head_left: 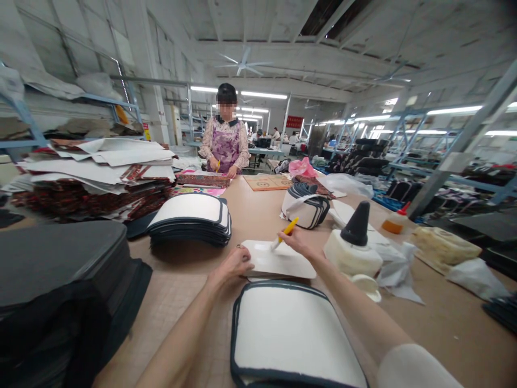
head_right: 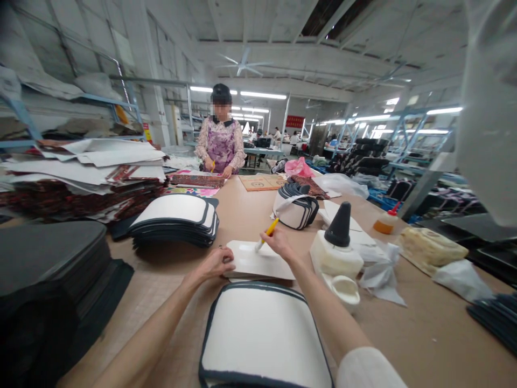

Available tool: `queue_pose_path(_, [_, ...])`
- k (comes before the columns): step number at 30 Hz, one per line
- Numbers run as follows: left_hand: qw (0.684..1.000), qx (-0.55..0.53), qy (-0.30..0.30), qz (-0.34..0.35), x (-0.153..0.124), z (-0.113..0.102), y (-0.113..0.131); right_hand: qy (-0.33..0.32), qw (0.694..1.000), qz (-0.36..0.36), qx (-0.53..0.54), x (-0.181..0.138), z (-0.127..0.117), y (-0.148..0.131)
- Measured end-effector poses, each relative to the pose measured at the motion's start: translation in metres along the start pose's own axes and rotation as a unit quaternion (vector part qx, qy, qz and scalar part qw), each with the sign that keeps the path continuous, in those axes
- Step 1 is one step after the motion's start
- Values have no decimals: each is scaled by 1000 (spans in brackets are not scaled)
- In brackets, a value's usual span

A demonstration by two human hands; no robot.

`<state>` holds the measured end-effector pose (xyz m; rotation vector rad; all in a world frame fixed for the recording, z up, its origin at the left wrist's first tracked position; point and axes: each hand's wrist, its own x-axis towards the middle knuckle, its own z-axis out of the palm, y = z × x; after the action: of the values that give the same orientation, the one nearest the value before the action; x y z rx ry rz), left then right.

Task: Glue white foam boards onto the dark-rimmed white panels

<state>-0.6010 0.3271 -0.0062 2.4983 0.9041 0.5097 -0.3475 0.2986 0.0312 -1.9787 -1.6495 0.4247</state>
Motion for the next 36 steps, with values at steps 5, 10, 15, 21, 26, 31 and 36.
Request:
queue_pose_path(5, [1000, 20, -22, 9, 1, -4, 1, 36, 998, 53, -16, -8, -24, 32])
queue_pose_path(10, [999, 20, -42, 22, 6, -4, -5, 84, 994, 66, -10, -22, -58, 51])
queue_pose_path(15, [997, 22, -55, 40, 6, -5, -9, 54, 993, -33, 103, -30, -50, 24])
queue_pose_path(21, [995, 26, -74, 62, 8, -8, -12, -25, 977, -109, 180, -48, -31, 10])
queue_pose_path(26, [993, 31, -85, 80, 9, -13, -7, -38, 981, -129, 141, -55, -19, 21])
queue_pose_path(31, [992, 55, -91, 74, 9, -18, 8, -70, 980, -171, 78, -64, -7, 21])
queue_pose_path(36, [990, 68, -97, 71, 7, -20, 22, -87, 976, -200, 18, -69, 1, 13])
